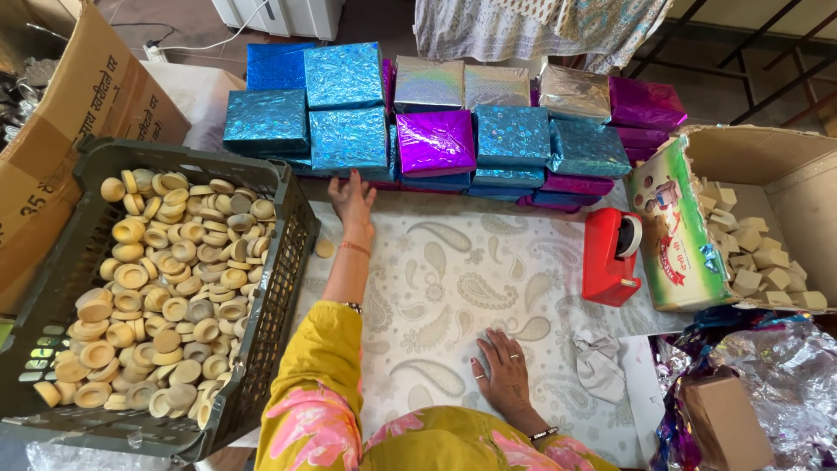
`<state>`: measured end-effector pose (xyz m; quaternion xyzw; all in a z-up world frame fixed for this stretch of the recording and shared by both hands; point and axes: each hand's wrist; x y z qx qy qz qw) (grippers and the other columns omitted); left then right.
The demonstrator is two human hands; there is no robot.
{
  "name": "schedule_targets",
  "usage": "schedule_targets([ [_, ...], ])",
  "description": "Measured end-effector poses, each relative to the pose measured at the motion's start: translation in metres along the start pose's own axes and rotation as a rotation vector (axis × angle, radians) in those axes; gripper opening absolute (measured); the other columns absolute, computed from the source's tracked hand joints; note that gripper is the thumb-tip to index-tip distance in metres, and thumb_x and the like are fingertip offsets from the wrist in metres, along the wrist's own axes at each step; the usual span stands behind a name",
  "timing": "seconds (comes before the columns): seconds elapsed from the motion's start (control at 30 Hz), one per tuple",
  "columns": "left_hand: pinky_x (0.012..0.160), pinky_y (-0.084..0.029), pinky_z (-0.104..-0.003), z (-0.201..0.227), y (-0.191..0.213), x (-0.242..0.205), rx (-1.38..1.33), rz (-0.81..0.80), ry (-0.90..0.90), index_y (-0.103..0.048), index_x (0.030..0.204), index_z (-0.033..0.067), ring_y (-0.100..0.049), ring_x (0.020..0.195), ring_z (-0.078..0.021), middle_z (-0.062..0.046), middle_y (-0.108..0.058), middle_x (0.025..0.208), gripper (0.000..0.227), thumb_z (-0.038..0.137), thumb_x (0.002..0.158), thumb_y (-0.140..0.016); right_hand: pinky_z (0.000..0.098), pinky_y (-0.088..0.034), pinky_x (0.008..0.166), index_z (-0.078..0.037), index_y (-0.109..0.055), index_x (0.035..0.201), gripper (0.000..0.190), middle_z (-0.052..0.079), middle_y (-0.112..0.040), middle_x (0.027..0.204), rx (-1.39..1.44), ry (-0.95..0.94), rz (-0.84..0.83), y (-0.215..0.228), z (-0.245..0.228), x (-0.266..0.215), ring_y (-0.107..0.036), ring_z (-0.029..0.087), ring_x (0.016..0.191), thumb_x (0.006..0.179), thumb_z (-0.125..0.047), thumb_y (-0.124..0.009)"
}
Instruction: The recorder is wrapping small gift boxes in colorful foil and stacking them.
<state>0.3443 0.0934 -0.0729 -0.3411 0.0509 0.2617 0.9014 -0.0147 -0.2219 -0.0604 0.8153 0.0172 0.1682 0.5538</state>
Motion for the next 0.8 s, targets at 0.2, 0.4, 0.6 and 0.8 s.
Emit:
schedule_targets([
  [0.2, 0.074, -0.059, -0.041, 0.011, -0.028, 0.009, -0.045, 0.114, -0.010, -0.025, 0.149, 0.0092, -0.061, 0.085, -0.0215, -0.013, -0.061, 0.116, 0.083, 0.018, 0.087, -0.080, 0.0518, -0.029, 0.116, -0.009, -0.060, 0.129, 0.047, 0.012, -0.051, 0.147, 0.003, 0.002, -0.002, 0.000, 0.000, 0.001, -0.043, 0.032, 0.141, 0.088, -0.029, -0.067],
  [0.4, 0.071, -0.059, -0.038, 0.019, -0.041, 0.004, 0.105, 0.235, -0.029, -0.031, 0.144, 0.0081, -0.064, 0.085, -0.0185, -0.009, -0.057, 0.118, 0.086, 0.011, 0.077, -0.086, 0.0519, -0.029, 0.116, -0.010, -0.059, 0.129, 0.047, 0.012, -0.051, 0.147, -0.006, -0.007, -0.006, -0.001, 0.000, 0.001, -0.043, 0.032, 0.141, 0.087, -0.029, -0.067],
  [0.6, 0.069, -0.056, -0.036, 0.033, -0.058, -0.015, 0.233, 0.249, -0.062, -0.031, 0.144, 0.0066, -0.060, 0.086, -0.0198, -0.010, -0.058, 0.116, 0.085, 0.012, 0.078, -0.084, 0.0522, -0.029, 0.116, -0.010, -0.059, 0.130, 0.047, 0.012, -0.051, 0.147, 0.004, 0.007, 0.000, -0.001, 0.002, 0.001, -0.043, 0.032, 0.140, 0.088, -0.029, -0.067],
  [0.8, 0.090, -0.049, -0.036, 0.026, -0.060, -0.012, 0.499, 0.284, -0.180, -0.037, 0.141, 0.0024, -0.060, 0.103, -0.0237, -0.014, -0.059, 0.120, 0.083, 0.017, 0.078, -0.088, 0.0517, -0.029, 0.116, -0.010, -0.059, 0.130, 0.047, 0.012, -0.051, 0.147, -0.005, -0.004, -0.018, -0.004, 0.004, 0.000, -0.043, 0.032, 0.141, 0.088, -0.030, -0.067],
])
Point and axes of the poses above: each hand's wrist, its own x-axis towards the middle knuckle, its own y-axis out of the back of the hand, z = x × y
